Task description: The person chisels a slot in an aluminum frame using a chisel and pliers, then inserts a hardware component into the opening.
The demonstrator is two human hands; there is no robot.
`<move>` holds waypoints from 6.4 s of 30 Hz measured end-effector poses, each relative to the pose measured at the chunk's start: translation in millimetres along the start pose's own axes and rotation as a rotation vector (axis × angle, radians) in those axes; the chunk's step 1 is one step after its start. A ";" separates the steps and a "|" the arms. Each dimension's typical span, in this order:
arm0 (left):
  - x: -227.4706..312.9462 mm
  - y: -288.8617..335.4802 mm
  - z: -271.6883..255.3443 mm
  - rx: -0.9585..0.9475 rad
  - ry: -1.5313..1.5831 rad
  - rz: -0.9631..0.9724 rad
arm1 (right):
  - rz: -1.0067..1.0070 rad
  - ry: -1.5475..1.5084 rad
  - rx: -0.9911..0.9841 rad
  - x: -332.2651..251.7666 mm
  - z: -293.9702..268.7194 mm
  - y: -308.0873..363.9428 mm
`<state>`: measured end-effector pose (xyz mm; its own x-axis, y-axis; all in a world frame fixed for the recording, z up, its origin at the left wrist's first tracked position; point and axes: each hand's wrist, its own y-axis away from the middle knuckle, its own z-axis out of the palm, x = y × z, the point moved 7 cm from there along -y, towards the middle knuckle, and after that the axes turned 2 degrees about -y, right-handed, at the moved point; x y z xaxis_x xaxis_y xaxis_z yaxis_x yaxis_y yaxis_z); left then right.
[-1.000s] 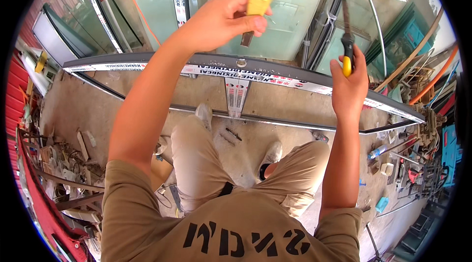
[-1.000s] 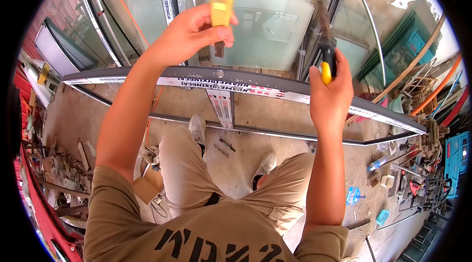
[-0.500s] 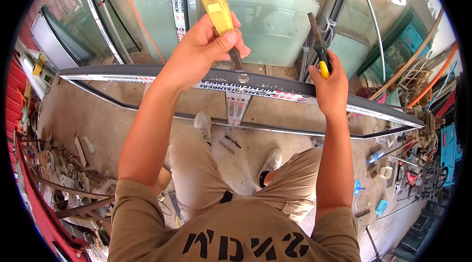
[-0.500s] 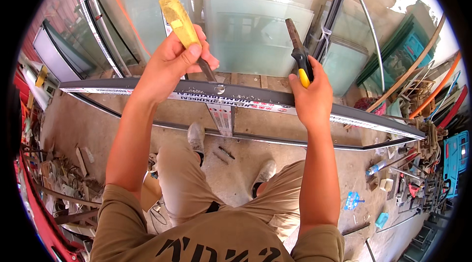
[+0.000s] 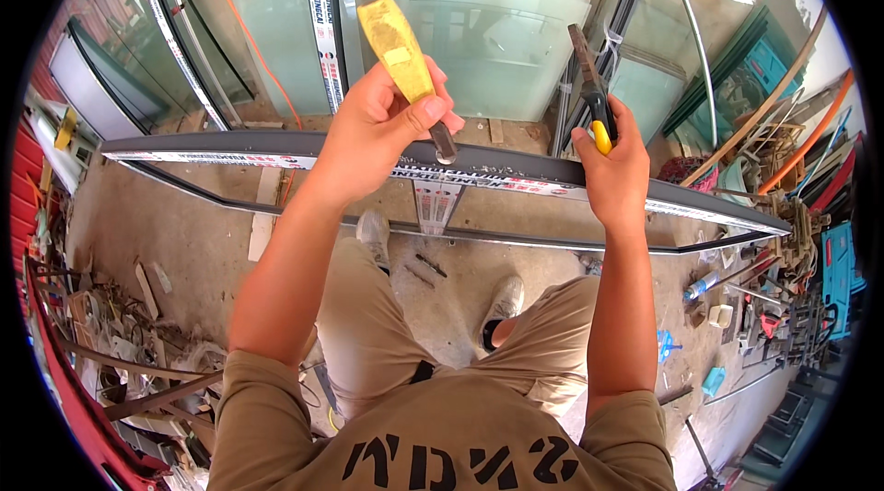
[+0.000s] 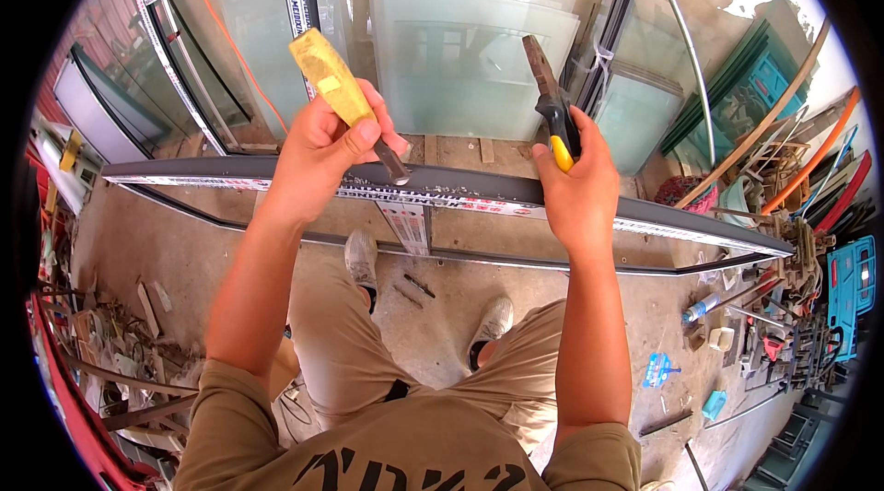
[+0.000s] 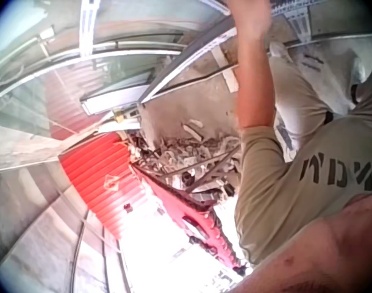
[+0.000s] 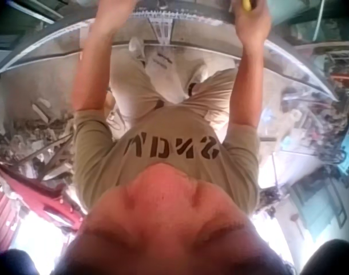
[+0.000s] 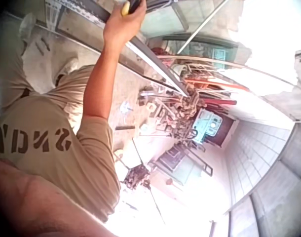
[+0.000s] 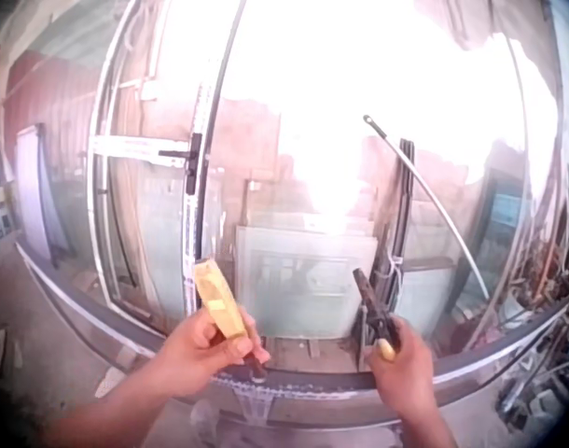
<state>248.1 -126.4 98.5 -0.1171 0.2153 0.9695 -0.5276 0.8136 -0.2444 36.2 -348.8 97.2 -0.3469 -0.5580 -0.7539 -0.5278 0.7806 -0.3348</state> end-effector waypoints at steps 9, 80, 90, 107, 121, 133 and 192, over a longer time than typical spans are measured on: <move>-9.5 13.5 -4.1 0.049 0.047 0.060 | -0.024 0.039 0.003 -2.9 0.0 3.3; -5.4 31.2 -21.2 -0.012 0.086 0.061 | -0.047 0.050 0.043 -3.0 4.5 4.3; -9.2 28.7 -19.6 -0.022 0.034 0.077 | -0.056 0.064 0.050 2.4 5.1 3.1; -5.7 29.0 -20.9 -0.021 0.093 0.064 | -0.055 0.076 0.039 -0.3 6.3 1.2; 0.1 31.0 -22.0 -0.093 0.017 0.196 | -0.662 0.346 -0.294 -226.5 -20.8 18.0; 2.7 28.2 -16.8 -0.104 -0.090 0.202 | -1.028 0.649 -0.210 -340.1 1.7 27.0; -9.8 19.7 -22.9 0.060 -0.035 0.045 | -0.458 0.240 -0.175 -152.6 -35.1 9.7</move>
<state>258.1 -100.1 83.7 -0.1708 0.2307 0.9579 -0.5702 0.7697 -0.2871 56.8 -265.9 228.8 -0.2076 -0.8945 -0.3959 -0.7807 0.3954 -0.4839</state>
